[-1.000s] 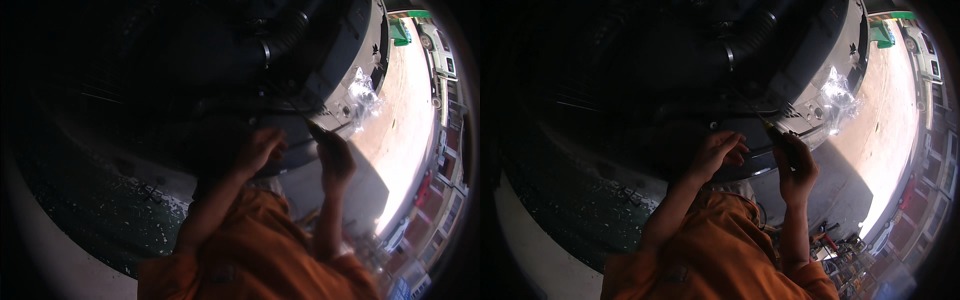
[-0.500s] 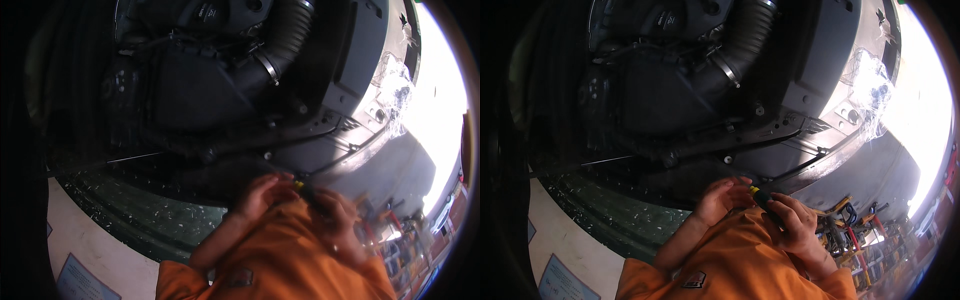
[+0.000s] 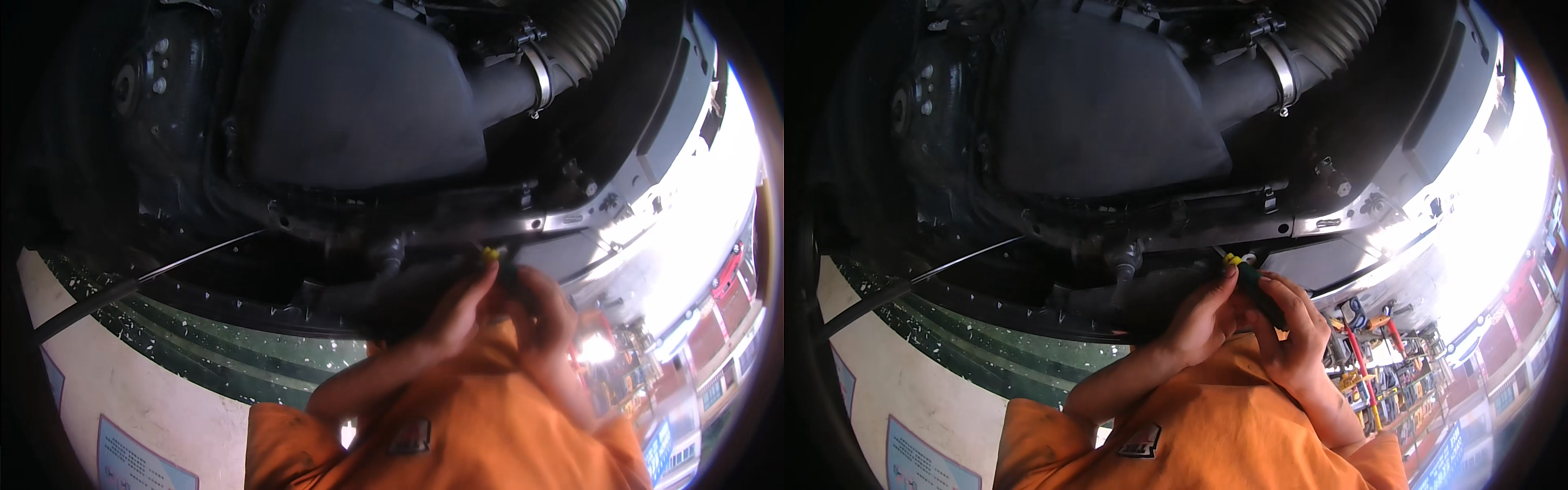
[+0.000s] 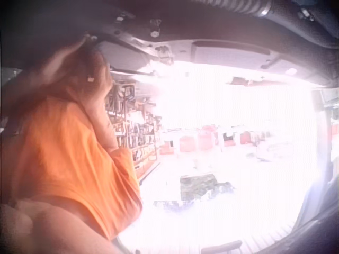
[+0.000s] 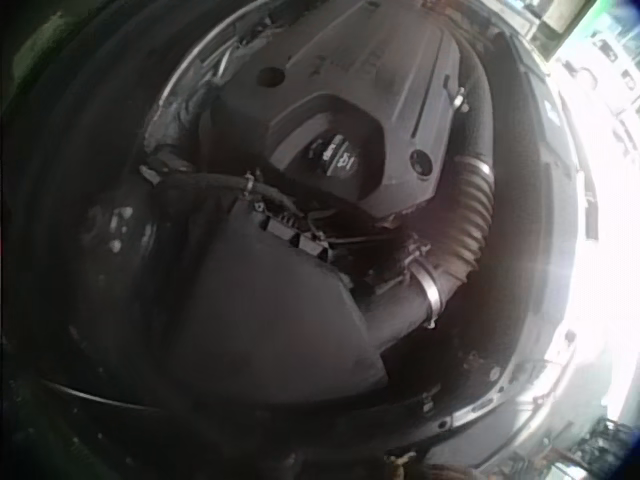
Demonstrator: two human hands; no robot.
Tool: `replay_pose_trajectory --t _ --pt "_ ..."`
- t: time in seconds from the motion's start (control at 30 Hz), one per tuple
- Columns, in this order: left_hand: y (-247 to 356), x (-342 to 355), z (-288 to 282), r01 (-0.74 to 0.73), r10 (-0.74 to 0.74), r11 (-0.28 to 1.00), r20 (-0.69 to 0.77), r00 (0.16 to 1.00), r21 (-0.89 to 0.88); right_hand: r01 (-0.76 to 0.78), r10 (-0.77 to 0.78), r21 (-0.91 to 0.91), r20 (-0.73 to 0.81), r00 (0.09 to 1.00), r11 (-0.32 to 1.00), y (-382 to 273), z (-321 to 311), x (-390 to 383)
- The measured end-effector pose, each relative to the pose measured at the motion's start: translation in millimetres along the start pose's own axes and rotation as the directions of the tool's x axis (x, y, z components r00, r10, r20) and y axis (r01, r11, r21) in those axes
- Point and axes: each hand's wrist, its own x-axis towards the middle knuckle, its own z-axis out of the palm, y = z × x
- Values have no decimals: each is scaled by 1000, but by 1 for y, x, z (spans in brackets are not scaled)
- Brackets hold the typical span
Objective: The person uses a screwdriver to loosen and remove screws from the air filter housing and other engine components under the open hood of a car.
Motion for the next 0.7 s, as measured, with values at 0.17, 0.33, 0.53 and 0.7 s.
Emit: replay_pose_trajectory --t 0.17,0.33,0.53,0.7 --pt "5 -1 3 -18 17 999 -11 1000 -37 31 -32 -48 -27 999 998 -2 14 9" --pt "10 -4 10 -8 8 999 10 1000 -43 -1 -1 -27 -59 998 1000 -3 15 7" --pt "8 -1 5 -22 22 1000 26 999 -2 1 -4 -26 -126 992 1000 -3 17 -3" --pt "9 -2 10 -46 46 999 28 999 9 -51 53 24 -101 994 998 -1 14 -3"
